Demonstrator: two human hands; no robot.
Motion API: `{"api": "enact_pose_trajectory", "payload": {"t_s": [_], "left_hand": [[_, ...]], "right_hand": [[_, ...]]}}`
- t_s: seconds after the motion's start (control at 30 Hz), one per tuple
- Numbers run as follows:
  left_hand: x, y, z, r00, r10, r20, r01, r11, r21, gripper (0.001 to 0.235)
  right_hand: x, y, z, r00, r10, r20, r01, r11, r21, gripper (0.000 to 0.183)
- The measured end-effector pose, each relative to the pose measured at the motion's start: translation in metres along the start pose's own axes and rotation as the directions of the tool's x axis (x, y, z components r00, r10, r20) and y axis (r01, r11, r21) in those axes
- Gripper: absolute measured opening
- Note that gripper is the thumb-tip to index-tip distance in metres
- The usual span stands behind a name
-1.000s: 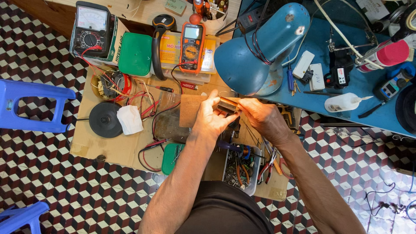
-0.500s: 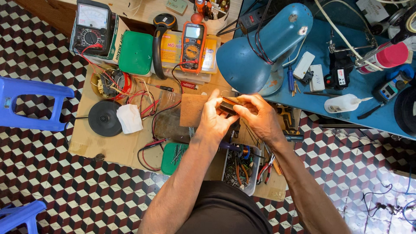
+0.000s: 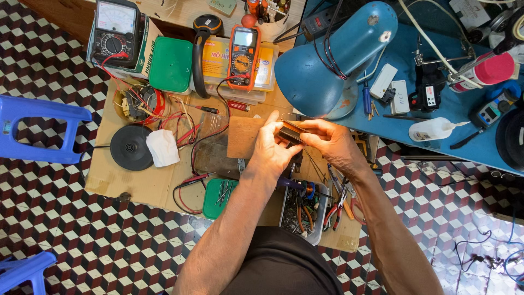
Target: The person winds copper wire by hand around a small rectangular core held in the left hand. The person repeatedly rotates the core and guides the wire to form tight, even layers. The person occasionally pauses to adjust the wire or inspect the winding.
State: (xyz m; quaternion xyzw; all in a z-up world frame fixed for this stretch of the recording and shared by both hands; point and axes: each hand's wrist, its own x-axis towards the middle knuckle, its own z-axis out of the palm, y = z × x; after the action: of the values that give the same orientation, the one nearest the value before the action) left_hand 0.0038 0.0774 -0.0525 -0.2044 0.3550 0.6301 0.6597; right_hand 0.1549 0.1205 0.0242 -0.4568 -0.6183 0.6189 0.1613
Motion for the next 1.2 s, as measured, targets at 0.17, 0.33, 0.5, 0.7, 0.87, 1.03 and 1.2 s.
{"api": "enact_pose_trajectory", "payload": {"t_s": [0.17, 0.33, 0.5, 0.7, 0.87, 1.03, 1.2], "left_hand": [[0.0, 0.0, 0.0, 1.0, -0.003, -0.005, 0.003, 1.0, -0.002, 0.074], [0.001, -0.007, -0.004, 0.999, 0.03, 0.044, -0.029, 0.999, -0.024, 0.076], [0.001, -0.011, -0.007, 0.996, 0.059, 0.063, -0.06, 0.998, -0.001, 0.077], [-0.009, -0.018, -0.004, 0.993, 0.117, 0.034, -0.116, 0.993, -0.034, 0.071], [-0.016, -0.02, 0.002, 0.992, 0.125, 0.001, -0.125, 0.991, -0.038, 0.069], [-0.017, -0.019, 0.006, 0.994, 0.106, -0.03, -0.108, 0.992, -0.069, 0.072], [-0.009, -0.016, 0.003, 0.997, 0.057, -0.059, -0.062, 0.994, -0.091, 0.076]], "right_hand": [[0.0, 0.008, 0.005, 0.998, -0.052, -0.034, 0.055, 0.994, 0.093, 0.034], [0.002, 0.02, 0.01, 0.994, -0.027, -0.103, 0.042, 0.989, 0.142, 0.031], [0.003, 0.031, 0.015, 0.987, -0.031, -0.157, 0.062, 0.978, 0.2, 0.026], [0.004, 0.037, 0.028, 0.971, -0.045, -0.235, 0.108, 0.958, 0.266, 0.018], [0.002, 0.036, 0.041, 0.95, -0.043, -0.309, 0.147, 0.936, 0.321, 0.018], [0.001, 0.034, 0.047, 0.942, -0.007, -0.334, 0.126, 0.934, 0.334, 0.02], [-0.002, 0.033, 0.032, 0.967, 0.064, -0.247, 0.026, 0.939, 0.342, 0.028]]}}
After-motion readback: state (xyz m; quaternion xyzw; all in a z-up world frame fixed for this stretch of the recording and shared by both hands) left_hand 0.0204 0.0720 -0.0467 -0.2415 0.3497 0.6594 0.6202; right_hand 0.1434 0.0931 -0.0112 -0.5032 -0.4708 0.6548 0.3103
